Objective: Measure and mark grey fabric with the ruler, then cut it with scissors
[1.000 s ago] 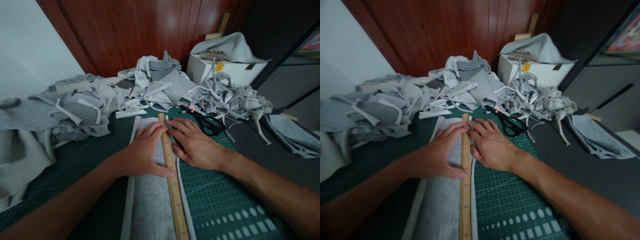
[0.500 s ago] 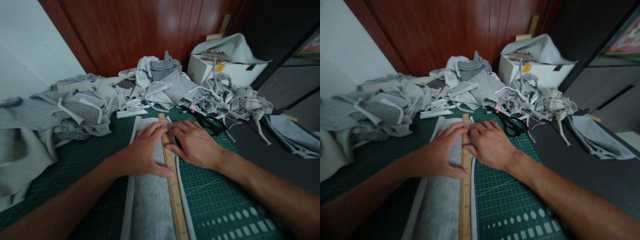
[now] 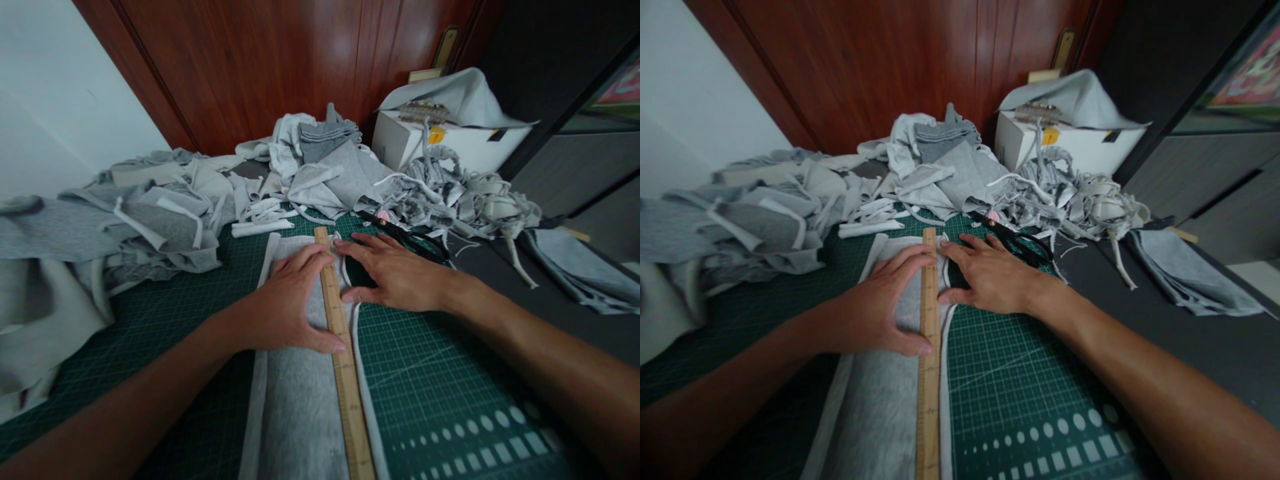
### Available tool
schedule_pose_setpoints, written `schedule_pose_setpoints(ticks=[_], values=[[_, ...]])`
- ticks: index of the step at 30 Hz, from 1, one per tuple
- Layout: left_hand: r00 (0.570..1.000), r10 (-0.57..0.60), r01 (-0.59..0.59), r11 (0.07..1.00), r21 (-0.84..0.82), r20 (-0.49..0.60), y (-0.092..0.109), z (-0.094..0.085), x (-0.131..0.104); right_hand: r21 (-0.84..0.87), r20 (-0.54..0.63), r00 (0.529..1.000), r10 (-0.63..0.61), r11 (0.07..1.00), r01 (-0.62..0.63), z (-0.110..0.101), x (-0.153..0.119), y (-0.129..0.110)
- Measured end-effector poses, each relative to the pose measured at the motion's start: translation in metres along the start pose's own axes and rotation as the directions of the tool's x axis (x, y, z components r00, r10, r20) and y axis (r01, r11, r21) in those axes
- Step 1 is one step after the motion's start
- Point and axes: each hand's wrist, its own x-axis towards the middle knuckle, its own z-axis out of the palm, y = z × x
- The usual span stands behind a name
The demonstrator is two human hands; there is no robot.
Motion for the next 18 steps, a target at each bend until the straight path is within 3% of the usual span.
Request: schedule_pose_setpoints(ticks=[9,18], values=[[0.999,-0.021,0.019,0.998,0.056,0.028,0.002,-0.001,0.000,-0.143,0.001,1.000,-0.010,0.990,0.010,-0.006,0.003,-0.007],[1.000,-0.002,0.001,0.999,0.043,0.011,-0.001,0.000,-0.001,-0.100,0.063,0.996,-0.071,0.992,0.077,-0.007,0.007,0.003]])
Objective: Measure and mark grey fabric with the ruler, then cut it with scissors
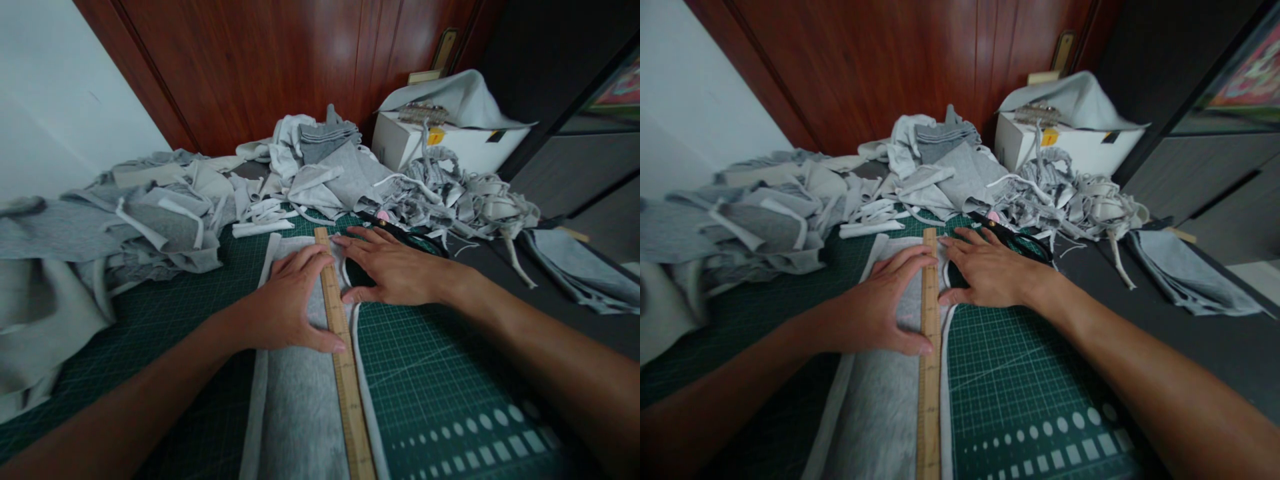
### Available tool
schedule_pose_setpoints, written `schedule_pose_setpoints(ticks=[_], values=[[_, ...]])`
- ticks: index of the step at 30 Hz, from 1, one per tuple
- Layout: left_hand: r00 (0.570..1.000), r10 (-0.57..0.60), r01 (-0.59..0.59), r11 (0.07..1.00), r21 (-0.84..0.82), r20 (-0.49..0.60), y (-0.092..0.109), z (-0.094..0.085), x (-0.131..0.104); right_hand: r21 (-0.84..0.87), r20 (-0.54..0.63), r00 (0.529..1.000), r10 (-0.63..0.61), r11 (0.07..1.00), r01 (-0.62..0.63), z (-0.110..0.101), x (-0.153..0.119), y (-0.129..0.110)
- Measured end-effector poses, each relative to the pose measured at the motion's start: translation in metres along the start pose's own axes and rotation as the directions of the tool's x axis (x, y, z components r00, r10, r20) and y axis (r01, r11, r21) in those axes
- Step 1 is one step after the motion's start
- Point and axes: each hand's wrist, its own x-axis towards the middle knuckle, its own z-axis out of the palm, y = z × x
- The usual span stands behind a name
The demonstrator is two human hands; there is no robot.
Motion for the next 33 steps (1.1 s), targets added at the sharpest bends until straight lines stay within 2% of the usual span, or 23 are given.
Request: schedule_pose_setpoints(ticks=[5,13,21,33], values=[[1.000,-0.003,0.003,1.000,-0.005,-0.003,0.001,0.000,0.000,0.027,0.000,0.999,0.038,0.999,-0.038,-0.002,0.000,-0.001],[0.994,-0.102,0.101,0.995,-0.023,-0.045,0.003,0.003,0.002,0.019,0.072,0.997,0.038,0.999,-0.040,-0.005,-0.001,-0.004],[0.991,-0.126,0.124,0.991,0.054,0.041,-0.005,0.006,0.001,-0.041,0.116,0.993,0.024,0.999,-0.020,-0.009,0.000,-0.010],[0.981,-0.168,0.159,0.983,0.092,0.096,0.000,0.001,0.003,-0.112,0.129,0.992,0.015,0.994,-0.001,-0.010,0.002,-0.019]])
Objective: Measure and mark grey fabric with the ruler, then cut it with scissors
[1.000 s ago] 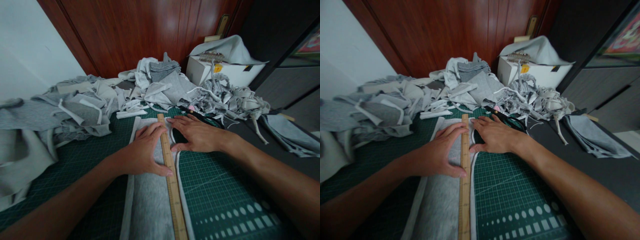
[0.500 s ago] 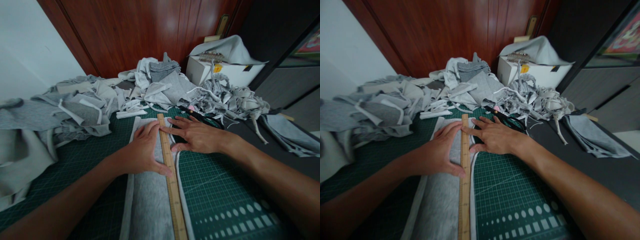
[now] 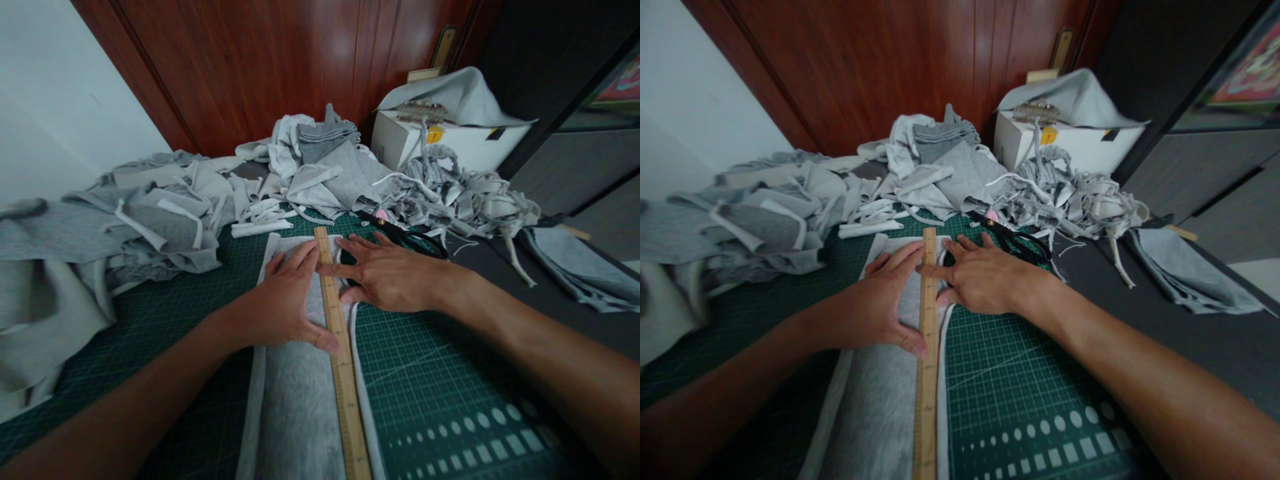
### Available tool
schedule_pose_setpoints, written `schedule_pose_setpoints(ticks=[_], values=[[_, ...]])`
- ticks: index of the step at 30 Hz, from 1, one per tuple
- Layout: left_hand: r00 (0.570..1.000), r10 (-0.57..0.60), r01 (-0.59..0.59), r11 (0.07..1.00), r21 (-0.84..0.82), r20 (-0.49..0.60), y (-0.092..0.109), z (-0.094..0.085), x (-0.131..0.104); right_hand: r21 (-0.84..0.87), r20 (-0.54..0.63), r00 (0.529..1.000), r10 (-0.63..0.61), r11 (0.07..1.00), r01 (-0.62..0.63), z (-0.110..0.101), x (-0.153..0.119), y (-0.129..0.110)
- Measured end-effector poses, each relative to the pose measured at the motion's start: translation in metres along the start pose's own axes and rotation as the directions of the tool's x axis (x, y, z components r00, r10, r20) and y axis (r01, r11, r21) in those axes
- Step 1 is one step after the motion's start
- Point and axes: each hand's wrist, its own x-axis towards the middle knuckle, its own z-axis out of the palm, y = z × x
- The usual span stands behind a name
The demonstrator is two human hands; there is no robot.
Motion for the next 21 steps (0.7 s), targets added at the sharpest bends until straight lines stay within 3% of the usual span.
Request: schedule_pose_setpoints(ticks=[21], values=[[0.998,0.032,-0.031,0.999,-0.025,0.046,0.0026,-0.0058,-0.0008,0.054,-0.040,0.998,-0.040,0.998,0.042,0.0053,-0.0032,0.0061]])
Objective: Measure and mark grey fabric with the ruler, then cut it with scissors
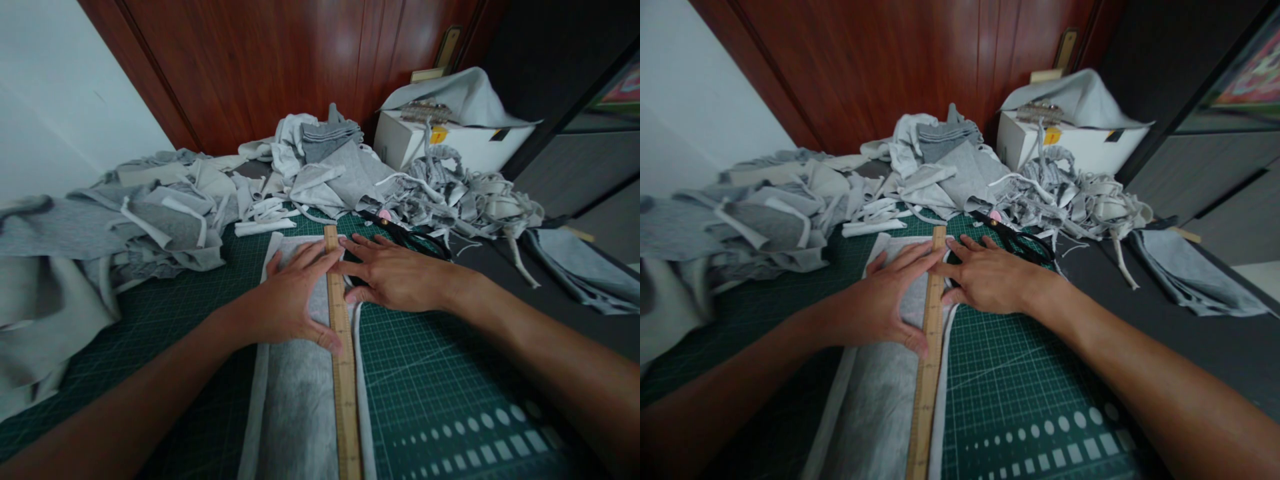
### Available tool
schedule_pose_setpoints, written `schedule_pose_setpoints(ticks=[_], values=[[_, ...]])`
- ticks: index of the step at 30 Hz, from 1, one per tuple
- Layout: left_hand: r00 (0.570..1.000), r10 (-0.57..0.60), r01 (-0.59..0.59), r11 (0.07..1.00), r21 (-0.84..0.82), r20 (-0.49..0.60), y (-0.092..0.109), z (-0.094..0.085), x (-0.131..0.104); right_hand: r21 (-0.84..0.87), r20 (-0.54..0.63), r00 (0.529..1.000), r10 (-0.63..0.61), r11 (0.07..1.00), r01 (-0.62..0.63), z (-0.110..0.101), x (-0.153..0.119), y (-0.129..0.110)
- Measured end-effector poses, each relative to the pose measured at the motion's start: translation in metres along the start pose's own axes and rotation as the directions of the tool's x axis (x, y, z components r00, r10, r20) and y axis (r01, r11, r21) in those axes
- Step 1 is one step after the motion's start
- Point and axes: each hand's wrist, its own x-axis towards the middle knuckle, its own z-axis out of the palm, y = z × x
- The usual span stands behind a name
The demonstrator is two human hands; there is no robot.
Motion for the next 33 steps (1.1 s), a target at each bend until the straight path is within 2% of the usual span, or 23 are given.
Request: schedule_pose_setpoints(ticks=[5,16,24,30,33], values=[[1.000,-0.001,0.000,1.000,-0.014,-0.020,0.001,-0.001,0.001,-0.013,-0.003,1.000,-0.002,1.000,0.002,0.003,-0.002,0.002],[0.999,-0.032,0.032,0.999,0.024,0.013,-0.002,0.002,0.000,0.008,-0.146,0.989,-0.012,1.000,0.013,0.018,-0.004,0.009],[0.998,-0.061,0.061,0.998,0.017,0.017,-0.001,0.001,-0.007,0.022,-0.094,0.995,-0.017,1.000,0.020,0.012,0.004,0.013],[0.991,-0.117,0.116,0.993,0.027,0.059,-0.001,0.002,-0.010,0.035,-0.089,0.996,-0.018,0.999,0.021,0.012,0.005,0.014],[0.996,-0.091,0.091,0.996,-0.013,0.015,-0.001,0.004,-0.010,0.050,-0.104,0.994,-0.026,0.998,0.031,0.012,0.005,0.014]])
